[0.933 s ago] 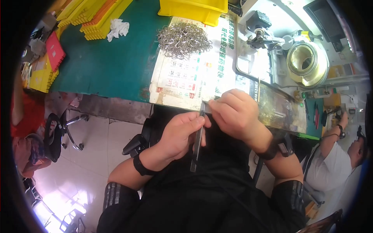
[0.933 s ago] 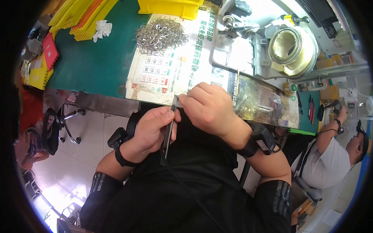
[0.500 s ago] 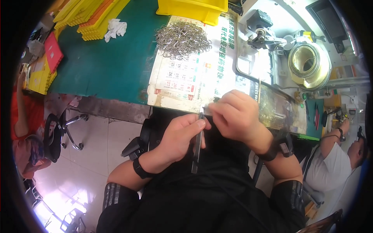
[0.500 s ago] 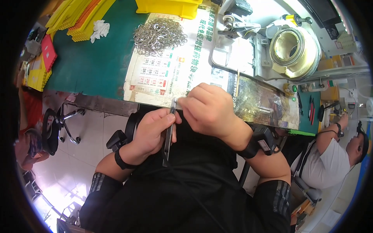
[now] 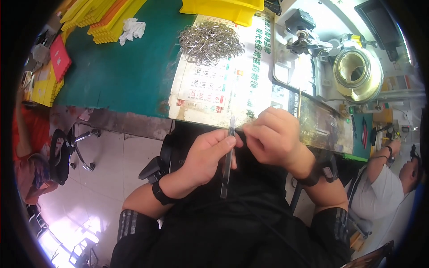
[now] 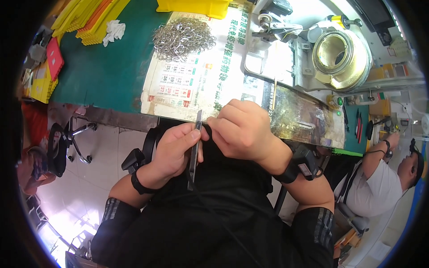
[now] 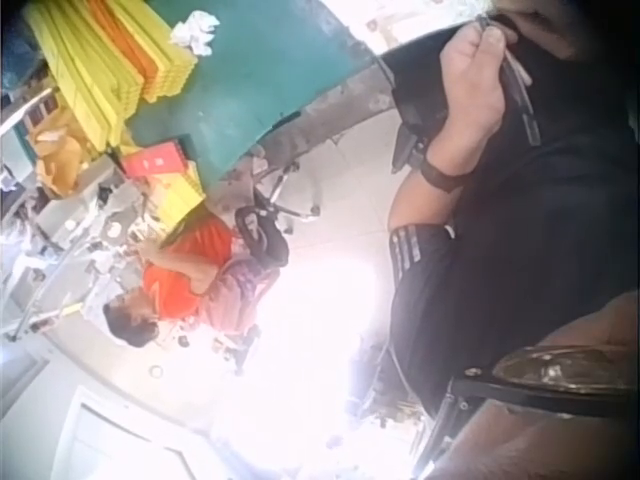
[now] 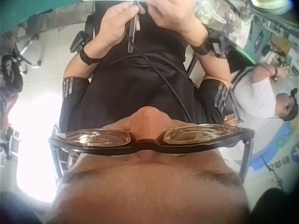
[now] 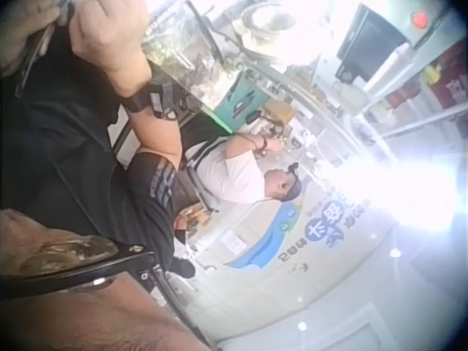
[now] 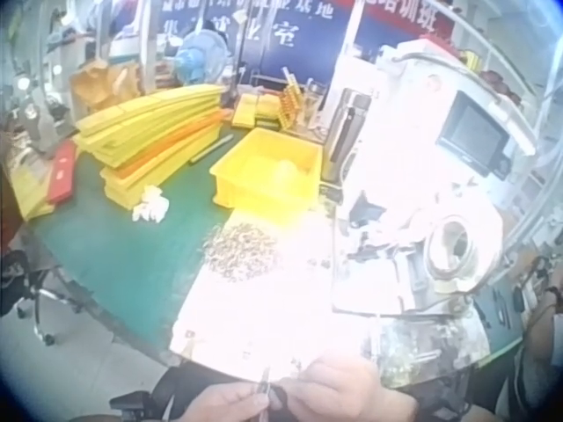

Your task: Assembling and inspecting small components on a workbench in a fabrication setting.

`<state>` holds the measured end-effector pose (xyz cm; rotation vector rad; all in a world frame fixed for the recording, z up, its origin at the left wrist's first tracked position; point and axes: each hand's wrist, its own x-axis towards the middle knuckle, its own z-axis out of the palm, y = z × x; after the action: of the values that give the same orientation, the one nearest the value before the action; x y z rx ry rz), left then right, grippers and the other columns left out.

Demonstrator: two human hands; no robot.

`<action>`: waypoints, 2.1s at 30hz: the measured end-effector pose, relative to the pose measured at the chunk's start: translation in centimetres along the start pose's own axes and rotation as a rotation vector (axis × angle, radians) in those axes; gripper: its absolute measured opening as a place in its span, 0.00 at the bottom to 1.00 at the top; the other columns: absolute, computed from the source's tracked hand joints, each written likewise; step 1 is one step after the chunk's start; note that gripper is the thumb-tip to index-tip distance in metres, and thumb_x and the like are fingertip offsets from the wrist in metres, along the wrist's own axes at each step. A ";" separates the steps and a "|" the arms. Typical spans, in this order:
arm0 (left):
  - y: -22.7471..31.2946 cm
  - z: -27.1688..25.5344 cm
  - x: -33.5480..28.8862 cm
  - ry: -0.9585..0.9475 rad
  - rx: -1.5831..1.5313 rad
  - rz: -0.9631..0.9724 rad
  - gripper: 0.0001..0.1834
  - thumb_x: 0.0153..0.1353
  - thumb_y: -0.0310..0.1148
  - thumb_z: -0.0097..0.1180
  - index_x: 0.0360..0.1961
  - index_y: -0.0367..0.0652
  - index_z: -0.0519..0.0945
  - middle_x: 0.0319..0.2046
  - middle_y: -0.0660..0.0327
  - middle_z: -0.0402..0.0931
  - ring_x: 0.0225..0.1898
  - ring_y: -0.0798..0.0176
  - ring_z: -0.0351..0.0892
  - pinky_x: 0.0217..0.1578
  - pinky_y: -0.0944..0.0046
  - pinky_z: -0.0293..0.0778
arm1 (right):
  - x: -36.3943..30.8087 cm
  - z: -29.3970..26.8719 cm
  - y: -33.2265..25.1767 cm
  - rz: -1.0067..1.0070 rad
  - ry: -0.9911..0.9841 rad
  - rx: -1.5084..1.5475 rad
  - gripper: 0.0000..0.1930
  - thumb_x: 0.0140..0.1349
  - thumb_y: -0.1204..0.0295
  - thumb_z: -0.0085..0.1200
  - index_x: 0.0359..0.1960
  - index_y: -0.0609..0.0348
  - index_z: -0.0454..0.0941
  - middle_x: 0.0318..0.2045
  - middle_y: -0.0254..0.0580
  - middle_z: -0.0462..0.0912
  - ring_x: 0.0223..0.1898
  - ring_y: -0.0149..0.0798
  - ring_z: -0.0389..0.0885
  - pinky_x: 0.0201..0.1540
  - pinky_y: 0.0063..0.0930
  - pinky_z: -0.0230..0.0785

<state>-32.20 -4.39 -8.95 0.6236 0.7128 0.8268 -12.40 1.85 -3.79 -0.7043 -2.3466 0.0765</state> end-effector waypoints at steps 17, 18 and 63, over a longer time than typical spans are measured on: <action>-0.1 -0.2 0.0 -0.029 0.006 -0.009 0.16 0.77 0.40 0.44 0.44 0.38 0.77 0.23 0.59 0.79 0.22 0.71 0.75 0.25 0.72 0.68 | 0.2 0.7 0.4 0.053 0.046 -0.061 0.09 0.42 0.79 0.65 0.28 0.55 0.81 0.21 0.33 0.73 0.22 0.38 0.75 0.23 0.33 0.64; -0.3 -0.4 0.0 -0.051 -0.035 -0.013 0.17 0.78 0.42 0.43 0.44 0.39 0.77 0.24 0.59 0.79 0.22 0.72 0.74 0.25 0.73 0.68 | 0.2 0.5 0.4 0.055 0.063 -0.024 0.09 0.42 0.79 0.65 0.28 0.56 0.81 0.21 0.33 0.74 0.22 0.38 0.75 0.23 0.33 0.64; -0.4 -2.1 1.3 -0.384 -0.250 -0.123 0.22 0.77 0.50 0.43 0.42 0.39 0.73 0.24 0.53 0.78 0.24 0.64 0.76 0.24 0.69 0.69 | 0.1 0.5 0.4 -0.077 0.014 0.024 0.10 0.42 0.76 0.66 0.30 0.56 0.83 0.21 0.30 0.72 0.23 0.35 0.74 0.22 0.31 0.62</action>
<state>-33.03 -3.08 -10.87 0.4883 0.2894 0.6445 -12.62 2.33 -4.20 -0.6009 -2.3528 0.0652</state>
